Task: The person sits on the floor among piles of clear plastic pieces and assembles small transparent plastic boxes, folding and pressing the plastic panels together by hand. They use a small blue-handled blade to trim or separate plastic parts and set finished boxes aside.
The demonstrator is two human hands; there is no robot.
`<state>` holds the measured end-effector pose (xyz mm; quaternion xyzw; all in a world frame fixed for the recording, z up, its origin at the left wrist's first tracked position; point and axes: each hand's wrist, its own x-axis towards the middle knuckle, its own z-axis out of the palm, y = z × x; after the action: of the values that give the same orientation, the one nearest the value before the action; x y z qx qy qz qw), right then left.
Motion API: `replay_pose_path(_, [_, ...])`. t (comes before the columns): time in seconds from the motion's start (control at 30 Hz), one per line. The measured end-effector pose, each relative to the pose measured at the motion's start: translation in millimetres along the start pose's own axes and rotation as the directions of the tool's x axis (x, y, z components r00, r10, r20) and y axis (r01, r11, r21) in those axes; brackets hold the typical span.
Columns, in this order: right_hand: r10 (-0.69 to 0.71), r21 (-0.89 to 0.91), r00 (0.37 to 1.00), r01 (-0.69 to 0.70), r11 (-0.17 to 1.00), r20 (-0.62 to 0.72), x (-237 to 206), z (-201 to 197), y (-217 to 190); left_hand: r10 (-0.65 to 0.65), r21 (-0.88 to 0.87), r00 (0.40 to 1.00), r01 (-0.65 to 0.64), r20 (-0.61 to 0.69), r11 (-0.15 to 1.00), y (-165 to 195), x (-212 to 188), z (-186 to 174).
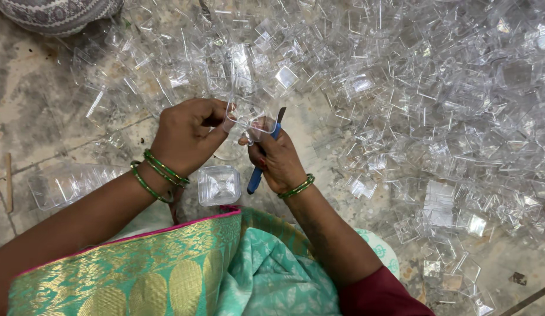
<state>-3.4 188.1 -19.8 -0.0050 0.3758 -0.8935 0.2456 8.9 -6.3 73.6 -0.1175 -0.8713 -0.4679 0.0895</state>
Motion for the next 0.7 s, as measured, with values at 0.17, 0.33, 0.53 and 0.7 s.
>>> replay_pose_path(0.17, [-0.027, 0.001, 1.0, 0.027, 1.0, -0.006, 1, 2, 2, -0.033, 0.083, 0.999, 0.035, -0.022, 0.996, 0, 6, 4])
replay_pose_path(0.33, [-0.028, -0.052, 0.998, 0.025, 0.998, -0.049, 3, 4, 2, 0.0, 0.175, 0.998, 0.01, -0.058, 0.985, -2, 9, 9])
replay_pose_path(0.53, [-0.056, -0.051, 0.998, 0.055, 0.997, -0.035, 4, 3, 4, 0.112, 0.24, 0.993, -0.099, -0.04, 0.966, -3, 13, 14])
replay_pose_path(0.7, [-0.075, -0.112, 0.996, 0.069, 0.991, -0.055, 7, 6, -1, 0.175, 0.29, 0.985, -0.165, -0.006, 0.943, 1, 20, 15])
